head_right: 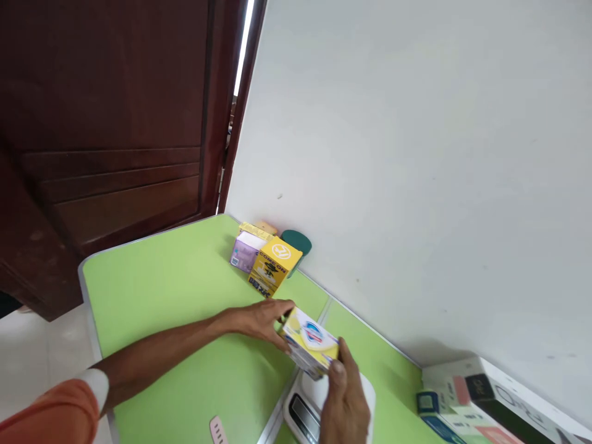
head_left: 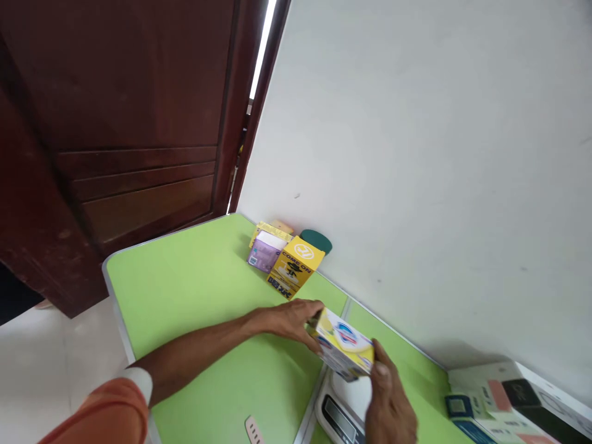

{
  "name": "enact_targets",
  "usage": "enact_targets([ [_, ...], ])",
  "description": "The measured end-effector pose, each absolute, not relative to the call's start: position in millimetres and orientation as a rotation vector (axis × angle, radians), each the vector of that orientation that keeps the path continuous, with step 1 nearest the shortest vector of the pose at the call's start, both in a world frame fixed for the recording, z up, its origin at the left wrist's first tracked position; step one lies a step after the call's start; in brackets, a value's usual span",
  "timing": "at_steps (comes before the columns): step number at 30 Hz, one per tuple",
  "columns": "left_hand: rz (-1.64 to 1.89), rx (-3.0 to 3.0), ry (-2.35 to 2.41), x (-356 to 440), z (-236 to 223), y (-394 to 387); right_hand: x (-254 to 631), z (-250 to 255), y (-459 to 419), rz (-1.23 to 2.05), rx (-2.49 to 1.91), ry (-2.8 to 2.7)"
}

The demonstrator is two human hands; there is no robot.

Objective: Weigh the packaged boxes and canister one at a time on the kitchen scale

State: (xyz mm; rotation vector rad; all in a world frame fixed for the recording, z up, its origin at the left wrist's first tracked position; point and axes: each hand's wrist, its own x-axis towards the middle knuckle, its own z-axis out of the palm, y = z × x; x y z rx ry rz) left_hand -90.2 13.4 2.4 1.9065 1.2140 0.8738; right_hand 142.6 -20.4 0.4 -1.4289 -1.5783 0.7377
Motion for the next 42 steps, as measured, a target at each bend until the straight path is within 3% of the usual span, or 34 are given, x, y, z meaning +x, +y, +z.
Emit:
enact_targets([
  [7, 1.055, 1.595, 1.447, -227.3, -6.7, -55.7, -2.5, -20.8, -17.2, 1.165, -1.087, -1.699],
  [13, 1.129, 1.365, 1.521, -286.0, -18.6, -35.7, -40.8, -34.0, -20.4, 1.295, -1.024, -1.758],
  [27, 1.107, 1.357, 1.487, -300.7, -2.4, 0.8, 173.4, -4.8, -78.4, 0.75, -1.417, -1.683],
  [33, 1.155, 1.38, 2.017, -277.2, -9.1, -41.3, 276.7, -16.6, -70.5, 0.498, -1.609, -1.154],
  [37, 1.281, 1.537, 2.417, -227.2, -1.8, -69.7, 345.2, -51.5, -40.7, 0.233, -1.762, -0.947],
  [42, 1.433, 1.906, 2.007, -94.1, 29.3, -63.0, 378.1, -63.5, 18.0, 0.233, -1.695, -0.791],
])
